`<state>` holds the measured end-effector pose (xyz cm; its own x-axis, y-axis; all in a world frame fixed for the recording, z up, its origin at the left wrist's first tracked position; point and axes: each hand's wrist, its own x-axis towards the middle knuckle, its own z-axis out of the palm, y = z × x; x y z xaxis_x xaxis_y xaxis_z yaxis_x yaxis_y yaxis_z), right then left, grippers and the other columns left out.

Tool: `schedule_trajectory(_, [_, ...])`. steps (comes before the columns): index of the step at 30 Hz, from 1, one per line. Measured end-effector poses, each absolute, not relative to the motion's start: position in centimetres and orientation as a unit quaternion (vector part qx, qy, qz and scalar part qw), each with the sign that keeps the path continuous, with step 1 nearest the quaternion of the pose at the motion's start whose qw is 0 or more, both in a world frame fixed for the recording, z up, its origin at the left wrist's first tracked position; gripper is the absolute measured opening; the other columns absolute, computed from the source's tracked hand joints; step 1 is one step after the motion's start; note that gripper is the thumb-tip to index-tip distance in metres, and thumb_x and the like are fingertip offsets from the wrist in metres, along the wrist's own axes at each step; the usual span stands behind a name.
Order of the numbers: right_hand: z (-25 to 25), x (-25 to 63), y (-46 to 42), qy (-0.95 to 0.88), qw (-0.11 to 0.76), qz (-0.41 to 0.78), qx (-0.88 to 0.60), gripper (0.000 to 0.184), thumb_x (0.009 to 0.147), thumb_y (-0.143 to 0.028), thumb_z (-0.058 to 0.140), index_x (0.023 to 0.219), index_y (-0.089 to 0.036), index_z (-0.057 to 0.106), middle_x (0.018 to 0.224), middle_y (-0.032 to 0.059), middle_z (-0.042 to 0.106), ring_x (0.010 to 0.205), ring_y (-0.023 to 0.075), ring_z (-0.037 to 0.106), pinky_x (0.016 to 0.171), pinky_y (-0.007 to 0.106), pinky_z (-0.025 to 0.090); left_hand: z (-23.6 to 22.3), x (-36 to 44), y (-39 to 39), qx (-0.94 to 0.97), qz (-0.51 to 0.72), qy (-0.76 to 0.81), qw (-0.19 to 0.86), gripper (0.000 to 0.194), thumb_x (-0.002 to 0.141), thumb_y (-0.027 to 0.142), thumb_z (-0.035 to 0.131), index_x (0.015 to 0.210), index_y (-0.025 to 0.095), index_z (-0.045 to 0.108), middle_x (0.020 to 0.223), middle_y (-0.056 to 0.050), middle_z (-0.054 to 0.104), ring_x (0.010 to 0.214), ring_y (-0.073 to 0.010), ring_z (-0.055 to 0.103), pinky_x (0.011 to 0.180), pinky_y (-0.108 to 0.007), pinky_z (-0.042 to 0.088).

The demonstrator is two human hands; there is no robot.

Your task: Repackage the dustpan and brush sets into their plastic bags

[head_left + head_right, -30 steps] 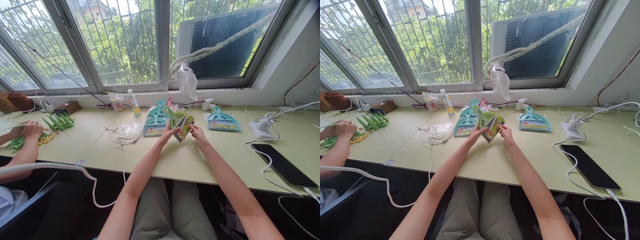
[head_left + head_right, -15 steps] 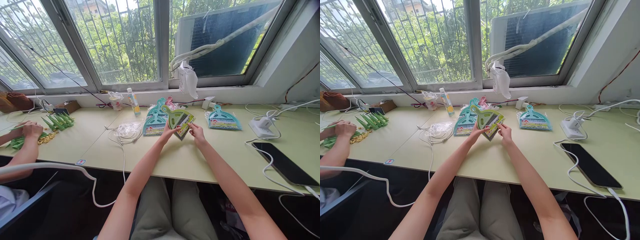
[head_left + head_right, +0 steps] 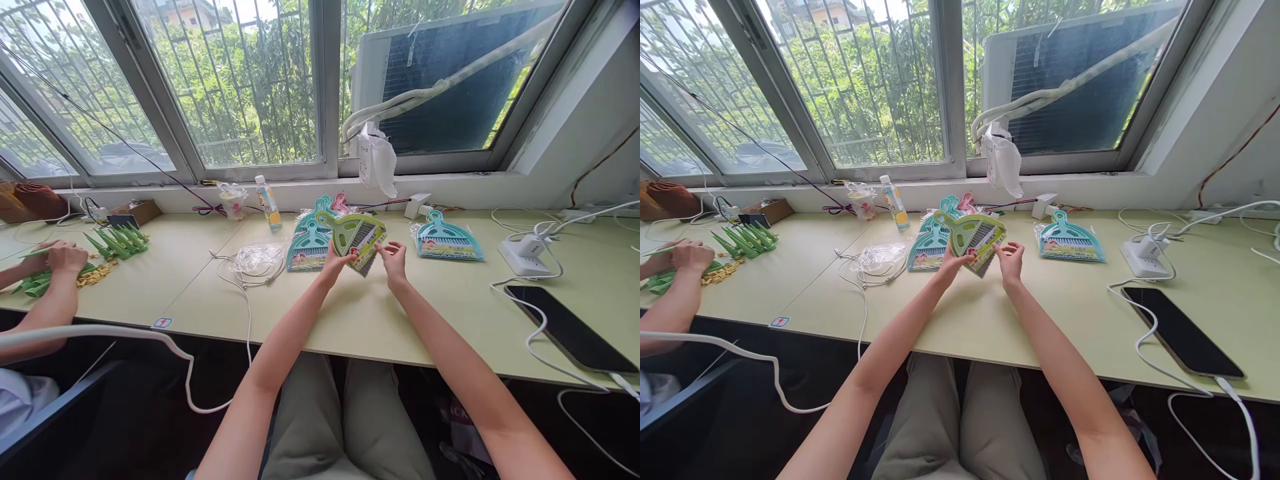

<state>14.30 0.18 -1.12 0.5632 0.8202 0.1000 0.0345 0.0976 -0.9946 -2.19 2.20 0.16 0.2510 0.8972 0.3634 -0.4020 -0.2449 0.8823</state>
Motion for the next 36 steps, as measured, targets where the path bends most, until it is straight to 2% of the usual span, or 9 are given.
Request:
schedule_trajectory(2, [-1.0, 14.1, 0.2, -0.376, 0.643, 0.373, -0.553, 0.058, 0.065, -0.052, 0.074, 0.110, -0.025, 0.049, 0.115, 0.0080, 0.064, 0.099, 0.0199, 0.063, 0.073, 0.029, 0.053, 0.2, -2.3, 2.2, 0.536, 0.577, 0.227, 0.573, 0.089, 0.057, 0.023, 0.083, 0.134, 0.024, 0.039, 0.129, -0.010, 0.057, 0.120, -0.0283, 0.053, 0.103, -0.047, 0.040])
schedule_trajectory(5, [-1.1, 13.7, 0.3, -0.403, 0.635, 0.451, -0.481, 0.048, 0.065, -0.044, 0.077, 0.103, -0.023, 0.058, 0.103, 0.0057, 0.070, 0.091, 0.0194, 0.066, 0.081, 0.033, 0.055, 0.4, -2.4, 2.2, 0.533, 0.577, 0.226, 0.576, 0.093, 0.054, 0.021, 0.085, 0.135, 0.025, 0.040, 0.125, -0.009, 0.059, 0.118, -0.0281, 0.055, 0.103, -0.047, 0.041])
schedule_trajectory(9, [-1.5, 13.9, 0.5, -0.375, 0.660, 0.441, -0.480, 0.035, 0.065, -0.040, 0.078, 0.091, -0.020, 0.065, 0.091, 0.0046, 0.072, 0.079, 0.0179, 0.067, 0.080, 0.035, 0.056, 0.6, -2.4, 1.9, 0.518, 0.564, 0.226, 0.603, 0.090, 0.057, 0.021, 0.085, 0.135, 0.026, 0.041, 0.126, -0.009, 0.060, 0.120, -0.0282, 0.054, 0.104, -0.046, 0.041])
schedule_trajectory(14, [-1.1, 15.8, 0.8, -0.287, 0.706, 0.379, -0.526, 0.022, 0.064, -0.032, 0.079, 0.077, -0.019, 0.066, 0.082, 0.0015, 0.069, 0.064, 0.0101, 0.060, 0.072, 0.026, 0.055, 0.8, -2.8, 1.9, 0.485, 0.545, 0.265, 0.630, 0.080, 0.064, 0.021, 0.081, 0.134, 0.027, 0.043, 0.133, -0.008, 0.057, 0.125, -0.0283, 0.051, 0.106, -0.044, 0.041])
schedule_trajectory(18, [0.2, 17.5, 0.6, -0.301, 0.704, 0.422, -0.486, 0.033, 0.056, -0.035, 0.084, 0.080, -0.022, 0.066, 0.079, -0.0028, 0.067, 0.054, 0.0054, 0.052, 0.067, 0.023, 0.054, 0.8, -3.0, 2.1, 0.485, 0.540, 0.279, 0.628, 0.076, 0.069, 0.025, 0.078, 0.136, 0.028, 0.042, 0.136, -0.008, 0.054, 0.127, -0.0283, 0.050, 0.107, -0.046, 0.039])
schedule_trajectory(24, [1.4, 17.2, 0.1, -0.432, 0.575, 0.505, -0.478, 0.054, 0.045, -0.043, 0.090, 0.088, -0.020, 0.067, 0.079, 0.0012, 0.070, 0.051, 0.0061, 0.051, 0.058, 0.025, 0.050, 0.8, -2.8, 2.0, 0.493, 0.545, 0.268, 0.624, 0.076, 0.072, 0.030, 0.078, 0.137, 0.026, 0.038, 0.135, -0.010, 0.054, 0.126, -0.0276, 0.051, 0.108, -0.050, 0.039])
schedule_trajectory(29, [0.8, 16.2, 0.2, -0.449, 0.574, 0.416, -0.544, 0.057, 0.040, -0.052, 0.088, 0.077, -0.018, 0.063, 0.068, 0.0018, 0.067, 0.045, 0.0071, 0.046, 0.046, 0.025, 0.040, 0.8, -2.5, 1.7, 0.511, 0.541, 0.247, 0.620, 0.083, 0.066, 0.029, 0.083, 0.136, 0.026, 0.039, 0.132, -0.010, 0.057, 0.124, -0.0285, 0.052, 0.106, -0.049, 0.041])
schedule_trajectory(32, [0.4, 15.9, 0.3, -0.450, 0.589, 0.381, -0.553, 0.056, 0.039, -0.054, 0.086, 0.074, -0.018, 0.061, 0.067, 0.0015, 0.067, 0.044, 0.0074, 0.045, 0.047, 0.026, 0.041, 0.9, -2.3, 1.5, 0.524, 0.543, 0.240, 0.611, 0.088, 0.061, 0.026, 0.085, 0.136, 0.026, 0.039, 0.132, -0.010, 0.056, 0.126, -0.0288, 0.051, 0.107, -0.048, 0.040])
schedule_trajectory(36, [0.3, 15.8, 0.2, -0.445, 0.592, 0.343, -0.578, 0.052, 0.044, -0.053, 0.084, 0.076, -0.019, 0.061, 0.070, 0.0017, 0.068, 0.045, 0.0077, 0.045, 0.050, 0.028, 0.044, 0.9, -2.3, 1.3, 0.531, 0.535, 0.245, 0.610, 0.085, 0.062, 0.026, 0.084, 0.134, 0.024, 0.039, 0.131, -0.011, 0.057, 0.124, -0.0290, 0.052, 0.106, -0.047, 0.041])
